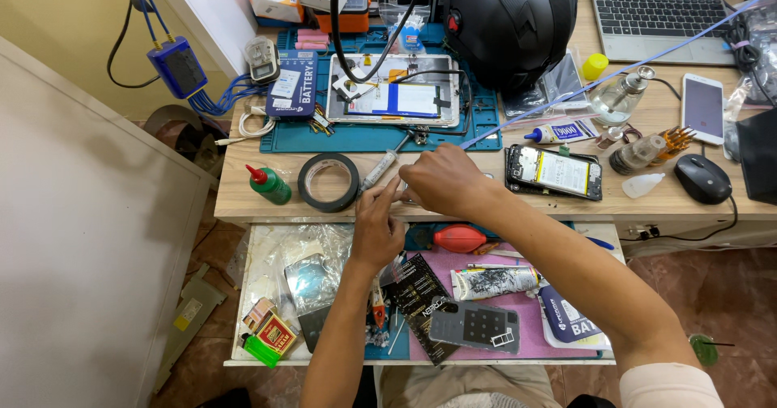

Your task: The person works on a disassembled smartphone at a cluttered workbench, using a screwdriver to remove and reinsert screws. They handle the phone's internal components and battery, occasionally picking up and setting down small parts and tools.

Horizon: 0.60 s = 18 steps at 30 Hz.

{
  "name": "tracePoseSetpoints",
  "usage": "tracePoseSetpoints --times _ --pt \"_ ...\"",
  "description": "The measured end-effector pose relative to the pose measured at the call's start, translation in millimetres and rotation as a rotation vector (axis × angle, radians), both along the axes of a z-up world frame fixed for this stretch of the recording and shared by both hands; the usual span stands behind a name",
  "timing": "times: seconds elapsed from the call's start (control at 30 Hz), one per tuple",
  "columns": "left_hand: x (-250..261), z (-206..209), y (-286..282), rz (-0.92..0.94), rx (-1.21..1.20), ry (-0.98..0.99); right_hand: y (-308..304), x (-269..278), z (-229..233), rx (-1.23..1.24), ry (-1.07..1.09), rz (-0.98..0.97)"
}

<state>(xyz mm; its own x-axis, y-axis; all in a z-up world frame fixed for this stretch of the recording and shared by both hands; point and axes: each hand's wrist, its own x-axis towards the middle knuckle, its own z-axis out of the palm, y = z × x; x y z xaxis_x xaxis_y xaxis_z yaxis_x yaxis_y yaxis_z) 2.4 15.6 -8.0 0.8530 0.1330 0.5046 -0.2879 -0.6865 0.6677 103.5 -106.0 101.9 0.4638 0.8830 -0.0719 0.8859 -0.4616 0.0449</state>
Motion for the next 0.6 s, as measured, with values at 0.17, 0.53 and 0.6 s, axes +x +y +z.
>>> tracePoseSetpoints --times 0.17,0.53,0.6 --pt "-0.6 2.7 -0.9 0.0 -0.022 0.012 -4.3 -4.8 6.5 0.02 0.029 0.002" --pt "-0.9 -2.1 0.3 0.001 -0.039 0.024 -10.4 -8.6 1.4 0.158 0.139 0.11" --pt "-1.3 1.0 -1.2 0.005 -0.051 0.027 -11.2 -5.6 -4.3 0.103 0.001 0.025"
